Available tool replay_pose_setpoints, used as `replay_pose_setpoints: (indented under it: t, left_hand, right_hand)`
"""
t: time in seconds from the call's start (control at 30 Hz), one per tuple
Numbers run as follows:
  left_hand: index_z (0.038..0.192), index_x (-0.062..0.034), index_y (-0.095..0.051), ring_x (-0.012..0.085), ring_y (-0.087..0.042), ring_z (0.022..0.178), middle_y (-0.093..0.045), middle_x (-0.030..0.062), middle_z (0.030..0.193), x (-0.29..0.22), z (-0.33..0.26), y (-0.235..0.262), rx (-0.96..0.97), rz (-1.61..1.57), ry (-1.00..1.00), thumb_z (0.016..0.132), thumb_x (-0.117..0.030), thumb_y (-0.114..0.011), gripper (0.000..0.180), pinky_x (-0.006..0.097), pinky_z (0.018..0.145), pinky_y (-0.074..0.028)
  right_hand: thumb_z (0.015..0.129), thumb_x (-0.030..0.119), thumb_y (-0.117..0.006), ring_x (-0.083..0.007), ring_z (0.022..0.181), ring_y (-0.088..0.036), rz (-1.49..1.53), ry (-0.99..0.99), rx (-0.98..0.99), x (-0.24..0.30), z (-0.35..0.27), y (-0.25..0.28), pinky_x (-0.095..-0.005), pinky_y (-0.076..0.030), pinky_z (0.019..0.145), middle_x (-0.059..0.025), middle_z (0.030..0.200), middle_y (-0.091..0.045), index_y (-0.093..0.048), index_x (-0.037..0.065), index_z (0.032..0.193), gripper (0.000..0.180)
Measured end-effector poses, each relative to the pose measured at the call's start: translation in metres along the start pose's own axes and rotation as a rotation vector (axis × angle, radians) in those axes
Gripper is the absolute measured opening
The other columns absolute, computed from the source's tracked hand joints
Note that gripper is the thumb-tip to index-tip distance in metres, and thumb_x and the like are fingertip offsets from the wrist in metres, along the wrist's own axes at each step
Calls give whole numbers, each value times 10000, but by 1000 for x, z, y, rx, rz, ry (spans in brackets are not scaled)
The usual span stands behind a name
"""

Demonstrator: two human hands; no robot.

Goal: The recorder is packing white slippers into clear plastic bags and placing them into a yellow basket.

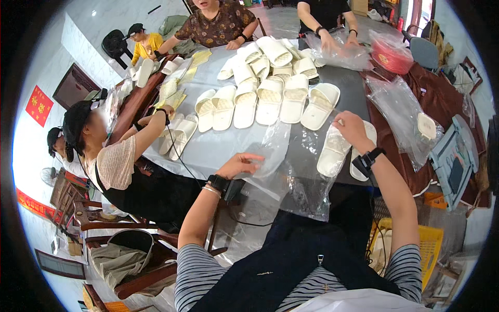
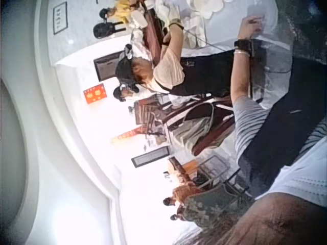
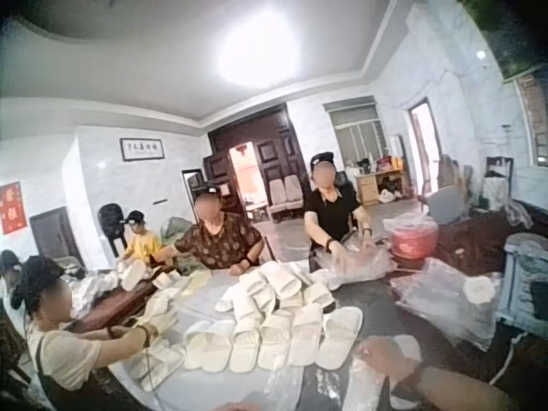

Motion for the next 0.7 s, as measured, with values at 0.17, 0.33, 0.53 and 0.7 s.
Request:
replay_pose_setpoints:
  t: [0.17, 0.33, 0.53, 0.7]
  left_hand:
    - [1203, -43, -674, 86, -618, 926, -698, 17, 1057, 9, -3, 4, 25, -105, -21, 859, 6, -680, 348, 245, 825, -511]
    - [1130, -33, -710, 83, -614, 921, -700, 18, 1035, 11, 10, 25, -127, -2, -174, 849, 49, -643, 300, 237, 824, -506]
    - [1042, -22, -737, 81, -621, 860, -726, 61, 1027, -7, 21, 18, -241, 91, -123, 821, 92, -614, 278, 224, 804, -500]
    - [1062, -23, -738, 89, -627, 861, -725, 71, 1055, -3, 33, 30, -179, 59, -215, 833, 91, -590, 295, 227, 787, -511]
  right_hand:
    - [774, 223, -743, -280, 663, -568, 18, -116, 5, -11, -6, 12, -402, -438, 625, -88, 722, -564, -686, 73, 804, 163]
    - [761, 209, -760, -253, 701, -581, 70, -141, -54, -13, -21, 22, -371, -452, 630, -76, 754, -561, -683, 47, 799, 183]
    - [780, 152, -748, -249, 756, -619, 112, -71, -117, -11, -42, 35, -334, -500, 680, -80, 800, -607, -668, 23, 796, 153]
    - [793, 149, -744, -206, 729, -656, 191, -218, -8, -24, -58, 47, -317, -510, 648, -86, 791, -679, -695, 26, 849, 144]
Point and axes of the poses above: each hand's wrist, its own z-axis towards the middle knuckle, its own y-axis out of the back of the hand, x = y × z, the point moved 2 cm from there along z, towards the middle knuckle
